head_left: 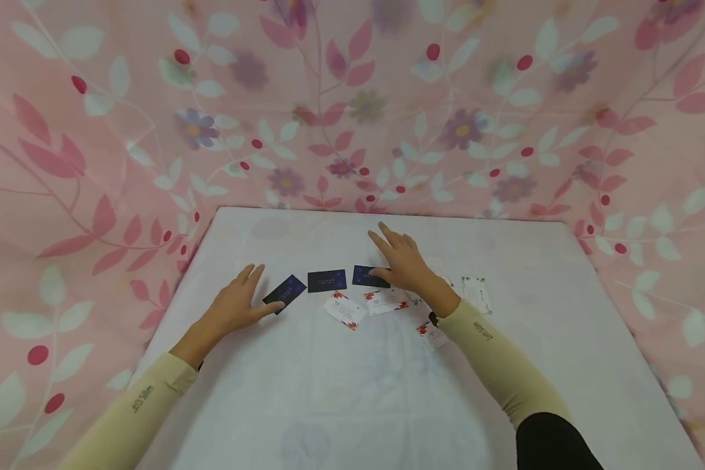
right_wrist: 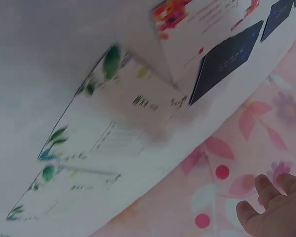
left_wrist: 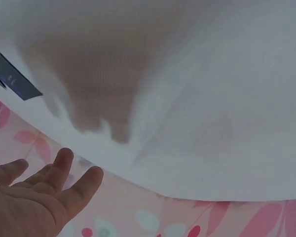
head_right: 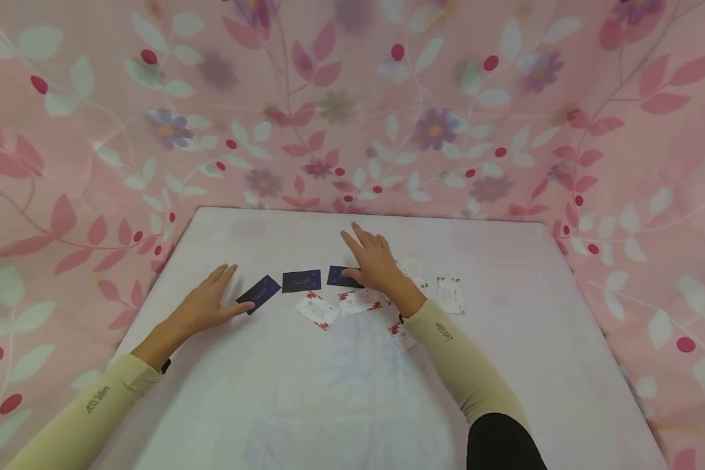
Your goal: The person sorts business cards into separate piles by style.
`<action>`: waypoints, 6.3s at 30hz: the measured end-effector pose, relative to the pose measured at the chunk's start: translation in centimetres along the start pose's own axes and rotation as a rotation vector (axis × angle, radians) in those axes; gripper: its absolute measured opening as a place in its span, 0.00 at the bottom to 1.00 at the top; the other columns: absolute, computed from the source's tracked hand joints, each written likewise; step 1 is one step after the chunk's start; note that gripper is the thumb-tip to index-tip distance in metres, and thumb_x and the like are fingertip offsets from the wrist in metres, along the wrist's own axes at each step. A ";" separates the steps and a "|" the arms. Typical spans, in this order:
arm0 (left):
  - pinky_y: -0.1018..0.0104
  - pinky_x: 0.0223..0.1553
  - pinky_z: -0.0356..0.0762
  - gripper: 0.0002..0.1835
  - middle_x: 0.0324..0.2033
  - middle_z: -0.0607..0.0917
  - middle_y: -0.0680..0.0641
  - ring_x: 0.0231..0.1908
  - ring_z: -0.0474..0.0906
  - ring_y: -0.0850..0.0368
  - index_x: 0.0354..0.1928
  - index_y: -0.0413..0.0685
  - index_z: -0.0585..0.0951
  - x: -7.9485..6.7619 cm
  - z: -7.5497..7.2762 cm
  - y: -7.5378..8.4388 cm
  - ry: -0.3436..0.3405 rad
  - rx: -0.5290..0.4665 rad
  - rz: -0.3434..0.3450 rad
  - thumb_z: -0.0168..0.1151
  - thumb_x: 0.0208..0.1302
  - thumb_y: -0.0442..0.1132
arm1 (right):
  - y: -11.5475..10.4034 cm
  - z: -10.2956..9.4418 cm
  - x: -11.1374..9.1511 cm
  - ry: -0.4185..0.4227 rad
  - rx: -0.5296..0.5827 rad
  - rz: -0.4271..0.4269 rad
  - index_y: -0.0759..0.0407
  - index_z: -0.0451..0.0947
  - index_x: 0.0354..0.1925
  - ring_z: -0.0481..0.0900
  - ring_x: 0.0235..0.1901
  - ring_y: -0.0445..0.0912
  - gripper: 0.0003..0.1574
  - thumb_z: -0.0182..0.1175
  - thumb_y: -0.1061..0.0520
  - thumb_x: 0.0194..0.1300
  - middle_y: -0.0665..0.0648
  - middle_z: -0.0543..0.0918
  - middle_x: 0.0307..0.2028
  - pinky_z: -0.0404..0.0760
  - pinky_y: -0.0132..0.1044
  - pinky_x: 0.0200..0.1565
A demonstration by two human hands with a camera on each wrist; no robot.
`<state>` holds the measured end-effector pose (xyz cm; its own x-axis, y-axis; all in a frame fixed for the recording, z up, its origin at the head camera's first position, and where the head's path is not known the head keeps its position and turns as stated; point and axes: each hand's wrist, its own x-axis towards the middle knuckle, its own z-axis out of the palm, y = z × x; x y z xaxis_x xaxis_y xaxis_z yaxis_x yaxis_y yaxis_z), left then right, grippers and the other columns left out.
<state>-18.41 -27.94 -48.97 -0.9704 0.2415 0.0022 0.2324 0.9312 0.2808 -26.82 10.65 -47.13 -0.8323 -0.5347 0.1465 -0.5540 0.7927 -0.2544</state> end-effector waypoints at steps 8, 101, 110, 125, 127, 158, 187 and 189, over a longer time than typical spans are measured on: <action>0.33 0.52 0.73 0.52 0.61 0.74 0.31 0.56 0.75 0.31 0.68 0.36 0.69 -0.5 0.8 0.3 0.040 0.079 -0.013 0.70 0.50 0.67 | -4.1 2.7 2.9 -0.083 0.023 -0.080 0.50 0.55 0.76 0.57 0.74 0.54 0.52 0.68 0.42 0.62 0.56 0.56 0.77 0.52 0.57 0.73; 0.51 0.51 0.78 0.31 0.50 0.81 0.41 0.45 0.79 0.50 0.56 0.37 0.81 3.0 1.3 -3.4 -0.102 -0.113 0.249 0.76 0.54 0.47 | -14.3 9.5 7.5 -0.285 -0.090 -0.125 0.52 0.77 0.60 0.76 0.49 0.44 0.36 0.65 0.34 0.60 0.51 0.79 0.52 0.73 0.41 0.52; 0.54 0.51 0.78 0.32 0.50 0.81 0.42 0.44 0.78 0.52 0.56 0.38 0.80 3.5 1.1 -4.6 -0.149 -0.118 0.236 0.76 0.53 0.50 | -14.8 9.7 7.7 -0.284 -0.079 -0.122 0.51 0.76 0.62 0.76 0.50 0.45 0.37 0.64 0.33 0.62 0.51 0.79 0.53 0.73 0.43 0.56; 0.44 0.59 0.73 0.33 0.56 0.80 0.41 0.56 0.77 0.44 0.61 0.41 0.78 6.1 0.2 -5.0 -0.177 -0.050 0.218 0.73 0.57 0.52 | -13.9 9.4 9.5 -0.252 -0.049 -0.057 0.52 0.77 0.60 0.76 0.49 0.45 0.37 0.64 0.33 0.61 0.51 0.79 0.51 0.74 0.43 0.54; 0.42 0.59 0.71 0.33 0.57 0.80 0.40 0.57 0.77 0.43 0.61 0.41 0.78 6.7 0.0 -5.0 -0.174 -0.043 0.206 0.73 0.57 0.51 | -13.6 9.2 10.1 -0.248 -0.034 -0.040 0.52 0.77 0.59 0.76 0.48 0.45 0.36 0.65 0.34 0.61 0.51 0.79 0.50 0.74 0.43 0.53; 0.45 0.60 0.72 0.31 0.57 0.76 0.37 0.55 0.76 0.41 0.60 0.40 0.79 11.6 -0.6 -5.6 -0.244 -0.036 0.078 0.75 0.55 0.46 | -12.7 9.4 14.7 -0.302 0.006 0.132 0.53 0.78 0.58 0.73 0.49 0.48 0.37 0.68 0.34 0.58 0.54 0.76 0.55 0.74 0.47 0.56; 0.45 0.62 0.71 0.34 0.57 0.77 0.34 0.57 0.75 0.39 0.59 0.36 0.79 12.1 -1.1 -5.3 -0.249 0.002 0.079 0.78 0.51 0.45 | -13.2 9.1 15.0 -0.308 0.026 0.161 0.55 0.75 0.60 0.74 0.54 0.50 0.39 0.70 0.37 0.58 0.55 0.75 0.57 0.74 0.47 0.59; 0.45 0.62 0.71 0.34 0.57 0.77 0.34 0.57 0.75 0.39 0.59 0.36 0.79 12.1 -1.0 -5.4 -0.244 -0.002 0.085 0.77 0.52 0.45 | -13.3 9.1 15.0 -0.307 0.027 0.168 0.55 0.76 0.60 0.74 0.55 0.50 0.38 0.70 0.38 0.58 0.55 0.75 0.57 0.74 0.47 0.59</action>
<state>-31.49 -30.28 -49.53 -0.9026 0.3780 -0.2059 0.3120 0.9041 0.2918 -31.79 -10.58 -50.23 -0.8646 -0.4641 -0.1925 -0.4059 0.8710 -0.2768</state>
